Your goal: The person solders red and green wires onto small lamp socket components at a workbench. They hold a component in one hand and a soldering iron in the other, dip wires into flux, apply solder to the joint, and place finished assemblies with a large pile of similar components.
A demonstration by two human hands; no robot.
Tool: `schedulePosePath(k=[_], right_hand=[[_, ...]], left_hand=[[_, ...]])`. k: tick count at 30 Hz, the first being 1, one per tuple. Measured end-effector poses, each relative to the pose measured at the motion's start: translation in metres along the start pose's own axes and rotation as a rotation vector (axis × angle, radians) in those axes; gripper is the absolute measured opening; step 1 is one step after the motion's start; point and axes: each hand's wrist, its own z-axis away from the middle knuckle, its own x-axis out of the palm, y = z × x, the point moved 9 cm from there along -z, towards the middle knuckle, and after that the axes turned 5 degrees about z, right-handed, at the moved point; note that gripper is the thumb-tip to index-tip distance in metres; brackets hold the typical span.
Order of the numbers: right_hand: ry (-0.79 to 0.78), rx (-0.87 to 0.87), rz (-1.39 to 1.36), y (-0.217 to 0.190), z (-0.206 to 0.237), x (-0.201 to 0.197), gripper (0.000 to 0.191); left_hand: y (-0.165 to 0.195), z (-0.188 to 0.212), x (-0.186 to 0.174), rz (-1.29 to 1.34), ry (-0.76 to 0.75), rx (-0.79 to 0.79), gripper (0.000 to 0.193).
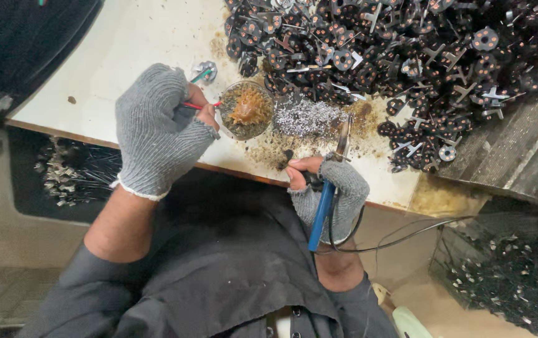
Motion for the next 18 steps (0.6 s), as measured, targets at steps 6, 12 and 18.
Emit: schedulePosePath(k=[6, 12, 18], right_hand=[[-0.009, 0.002, -0.046, -0.0018, -0.0021, 0.0002, 0.055], [0.015, 0.057, -0.057, -0.0028, 0.0002, 0.0, 0.054], [0.005, 0.038, -0.035, -0.0019, -0.0004, 0.0008, 0.055]], left_hand=[[-0.0043, 0.0014, -0.0029, 0.087, -0.003, -0.064, 0.017], [0.0001, 0.0007, -0.0026, 0.014, -0.007, 0.0, 0.016], [-0.0009, 0.0005, -0.0035, 0.083, -0.034, -0.02, 0.015]])
